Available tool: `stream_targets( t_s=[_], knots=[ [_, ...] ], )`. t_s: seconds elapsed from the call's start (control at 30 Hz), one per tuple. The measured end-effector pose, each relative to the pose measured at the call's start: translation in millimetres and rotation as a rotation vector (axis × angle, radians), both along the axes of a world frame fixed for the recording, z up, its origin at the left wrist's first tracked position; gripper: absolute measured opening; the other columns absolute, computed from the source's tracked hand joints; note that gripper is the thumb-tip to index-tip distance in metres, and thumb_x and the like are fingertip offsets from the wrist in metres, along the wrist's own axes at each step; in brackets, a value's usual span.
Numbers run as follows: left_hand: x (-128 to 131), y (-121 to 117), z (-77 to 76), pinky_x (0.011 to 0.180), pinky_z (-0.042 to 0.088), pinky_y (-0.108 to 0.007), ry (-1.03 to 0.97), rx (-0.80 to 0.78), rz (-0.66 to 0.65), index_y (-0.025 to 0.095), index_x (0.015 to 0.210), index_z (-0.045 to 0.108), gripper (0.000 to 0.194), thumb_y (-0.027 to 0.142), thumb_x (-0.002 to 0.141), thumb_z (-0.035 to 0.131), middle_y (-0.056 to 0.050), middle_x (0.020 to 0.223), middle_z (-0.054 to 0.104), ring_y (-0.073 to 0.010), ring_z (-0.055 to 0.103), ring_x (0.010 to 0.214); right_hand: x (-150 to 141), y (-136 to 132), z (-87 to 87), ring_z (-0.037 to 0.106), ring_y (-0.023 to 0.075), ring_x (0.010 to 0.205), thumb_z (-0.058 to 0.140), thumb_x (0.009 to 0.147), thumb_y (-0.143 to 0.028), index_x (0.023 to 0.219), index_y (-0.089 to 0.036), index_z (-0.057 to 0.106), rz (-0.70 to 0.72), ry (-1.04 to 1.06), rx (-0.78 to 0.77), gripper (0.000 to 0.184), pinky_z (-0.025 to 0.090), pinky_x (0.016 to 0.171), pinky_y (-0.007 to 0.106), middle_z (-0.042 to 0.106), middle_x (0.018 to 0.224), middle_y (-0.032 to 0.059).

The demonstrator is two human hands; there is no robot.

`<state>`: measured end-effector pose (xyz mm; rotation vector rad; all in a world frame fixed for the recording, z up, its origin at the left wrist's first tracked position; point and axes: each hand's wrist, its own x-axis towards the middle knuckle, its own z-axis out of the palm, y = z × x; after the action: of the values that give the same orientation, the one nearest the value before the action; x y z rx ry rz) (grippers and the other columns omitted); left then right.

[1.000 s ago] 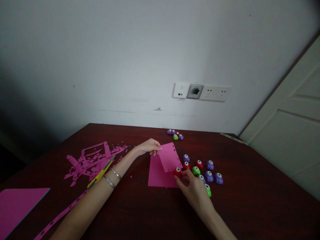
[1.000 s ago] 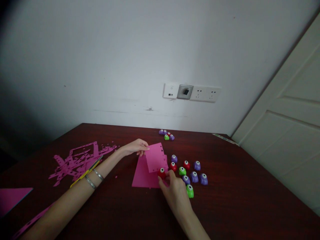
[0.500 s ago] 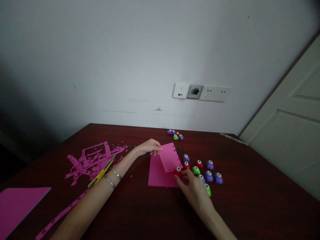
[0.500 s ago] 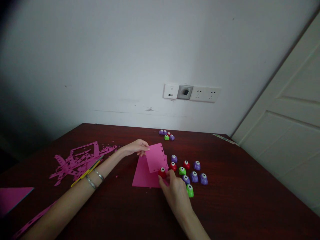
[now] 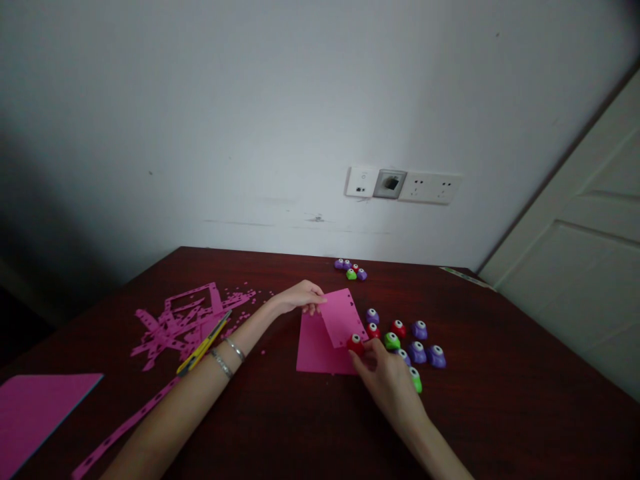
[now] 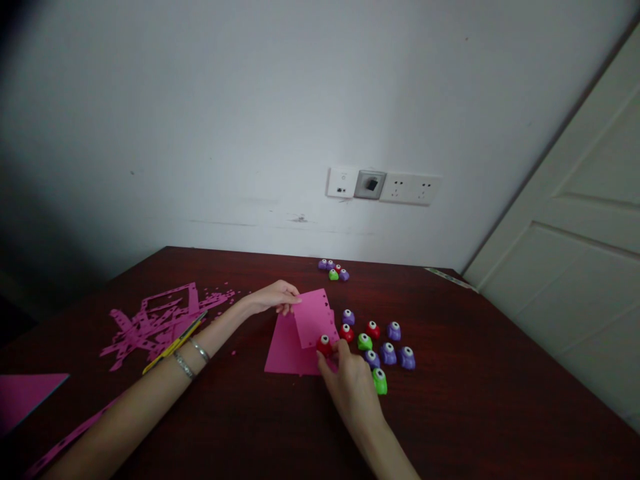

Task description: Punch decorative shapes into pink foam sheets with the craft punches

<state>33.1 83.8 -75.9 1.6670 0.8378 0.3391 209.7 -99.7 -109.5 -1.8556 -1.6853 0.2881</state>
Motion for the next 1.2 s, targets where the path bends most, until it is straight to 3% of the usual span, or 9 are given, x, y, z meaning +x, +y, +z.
stream_targets(
  t_s=[0.23,0.37,0.93,1.07,1.2],
  knots=[
    [5,-1,-10.4,0.037,0.028,-0.017,-0.018,0.000,-0.033,0.011,0.071,0.060,0.023,0.034,0.071,0.064,-0.002,0.056,0.062,-0.0076,0.054,0.044,-7,-7,10.3,0.063,0.0195,0.061,0.049,0.082,-0.039,0.078,-0.021,0.055,-0.053,-0.197,0.014,0.019,0.039,0.052,0.026,0.065,0.072,0.0031],
    [6,-1,-15.4,0.037,0.028,-0.018,-0.020,0.008,-0.038,0.011,0.073,0.061,0.024,0.035,0.070,0.064,-0.002,0.057,0.062,-0.0078,0.053,0.043,-11,-7,6.1,0.060,0.0174,0.065,0.051,0.082,-0.037,0.077,-0.020,0.054,-0.014,-0.194,0.071,0.018,0.039,0.056,0.025,0.061,0.072,0.0025],
    [10,-8,-21.6,0.039,0.025,-0.019,0.047,0.041,-0.056,0.011,0.074,0.063,0.027,0.038,0.069,0.065,-0.002,0.060,0.063,-0.0043,0.042,0.040,-24,-9,-2.1,0.060,0.0164,0.065,0.052,0.082,-0.038,0.074,-0.021,0.054,0.026,-0.240,-0.002,0.019,0.036,0.051,0.024,0.062,0.073,0.0017],
    [11,-8,-22.1,0.045,0.032,-0.020,0.109,0.176,-0.103,0.011,0.075,0.064,0.025,0.036,0.072,0.062,-0.001,0.057,0.061,-0.0060,0.044,0.043,-22,-9,-5.6,0.060,0.0174,0.064,0.055,0.080,-0.042,0.078,-0.021,0.055,0.037,-0.275,-0.041,0.021,0.036,0.050,0.024,0.063,0.074,0.0021],
    [12,-7,-19.2,0.059,0.041,-0.024,0.259,0.511,-0.076,0.013,0.086,0.065,0.027,0.036,0.071,0.063,-0.004,0.071,0.063,-0.0151,0.057,0.066,-18,-8,-7.6,0.062,0.0188,0.068,0.058,0.077,-0.043,0.087,-0.020,0.058,0.062,-0.241,-0.081,0.025,0.039,0.054,0.025,0.065,0.078,0.0029]
  ],
)
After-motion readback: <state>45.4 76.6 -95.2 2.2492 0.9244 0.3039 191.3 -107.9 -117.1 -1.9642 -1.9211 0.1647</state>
